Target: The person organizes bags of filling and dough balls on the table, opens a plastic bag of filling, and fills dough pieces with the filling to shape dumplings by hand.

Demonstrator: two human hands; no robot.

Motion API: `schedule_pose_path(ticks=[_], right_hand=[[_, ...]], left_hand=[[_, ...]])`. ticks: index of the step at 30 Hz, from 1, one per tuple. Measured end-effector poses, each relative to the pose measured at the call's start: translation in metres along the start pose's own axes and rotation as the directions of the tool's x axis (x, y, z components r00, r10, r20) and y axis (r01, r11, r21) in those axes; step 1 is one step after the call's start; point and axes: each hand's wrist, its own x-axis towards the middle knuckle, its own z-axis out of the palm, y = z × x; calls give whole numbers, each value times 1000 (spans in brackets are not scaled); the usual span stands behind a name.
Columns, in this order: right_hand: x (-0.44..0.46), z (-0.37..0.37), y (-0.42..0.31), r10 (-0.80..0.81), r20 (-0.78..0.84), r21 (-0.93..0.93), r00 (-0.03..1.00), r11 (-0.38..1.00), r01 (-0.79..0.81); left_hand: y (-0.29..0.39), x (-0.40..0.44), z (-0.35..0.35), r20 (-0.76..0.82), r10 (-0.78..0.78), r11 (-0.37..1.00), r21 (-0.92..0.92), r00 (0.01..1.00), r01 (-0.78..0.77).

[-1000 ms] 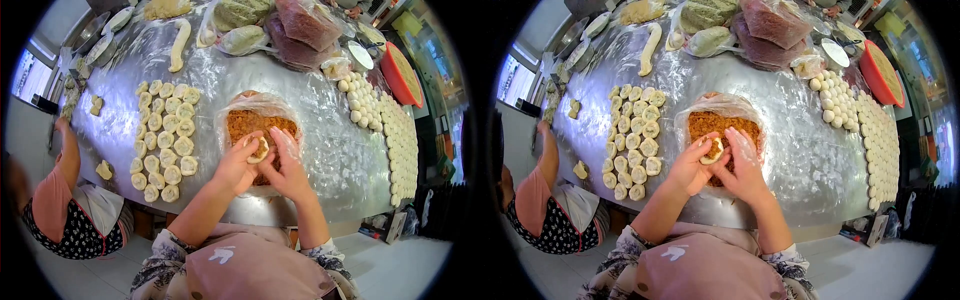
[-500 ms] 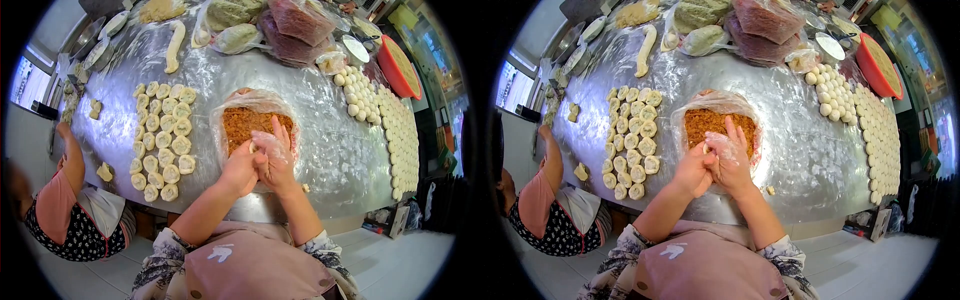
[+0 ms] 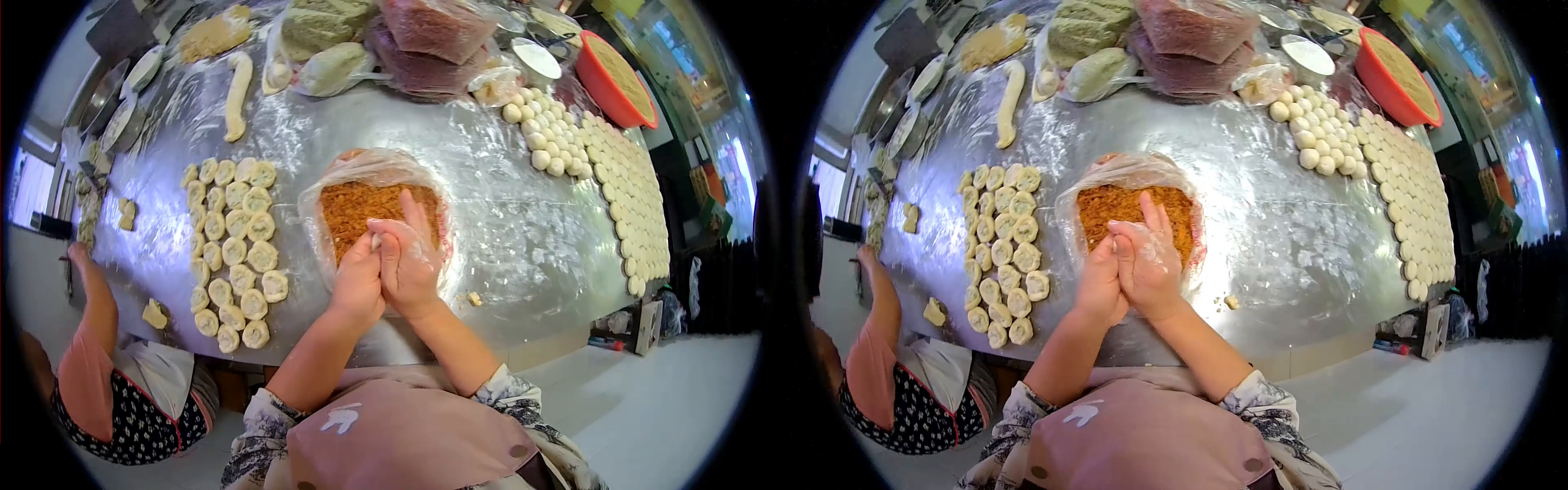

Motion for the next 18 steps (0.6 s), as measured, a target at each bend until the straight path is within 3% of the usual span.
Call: schedule_pose_path(ticks=[1, 4, 6, 8, 9, 12, 13, 16, 18], right_hand=[[-2, 2, 4, 49, 24, 2, 999, 999, -49], [10, -6, 0, 534, 101, 289, 840, 792, -538], [16, -8, -11, 596, 147, 410, 789, 689, -597], [19, -9, -19, 645, 205, 518, 736, 567, -641], [17, -10, -16, 644, 321, 573, 695, 452, -683], [5, -8, -25, 476, 317, 406, 820, 714, -571], [9, -10, -33, 515, 337, 469, 788, 634, -615], [15, -12, -38, 532, 394, 294, 749, 699, -651], [10, -8, -28, 600, 356, 206, 717, 698, -686]], left_hand=[[3, 0, 4, -26, -56, 998, 3, 998, 57], [4, -6, 13, 72, 112, 983, -152, 991, -100], [4, -7, 11, 138, 233, 961, 121, 963, -249], [3, -8, -2, 228, 298, 807, 459, 927, -373], [0, -7, -4, 139, 325, 843, 407, 936, -353], [10, -6, -8, 259, 536, 499, 670, 804, -549], [13, -8, -9, 270, 528, 416, 744, 805, -522], [3, -5, -12, 316, 616, 330, 728, 721, -601], [6, -7, -9, 318, 552, 477, 638, 771, -605]])
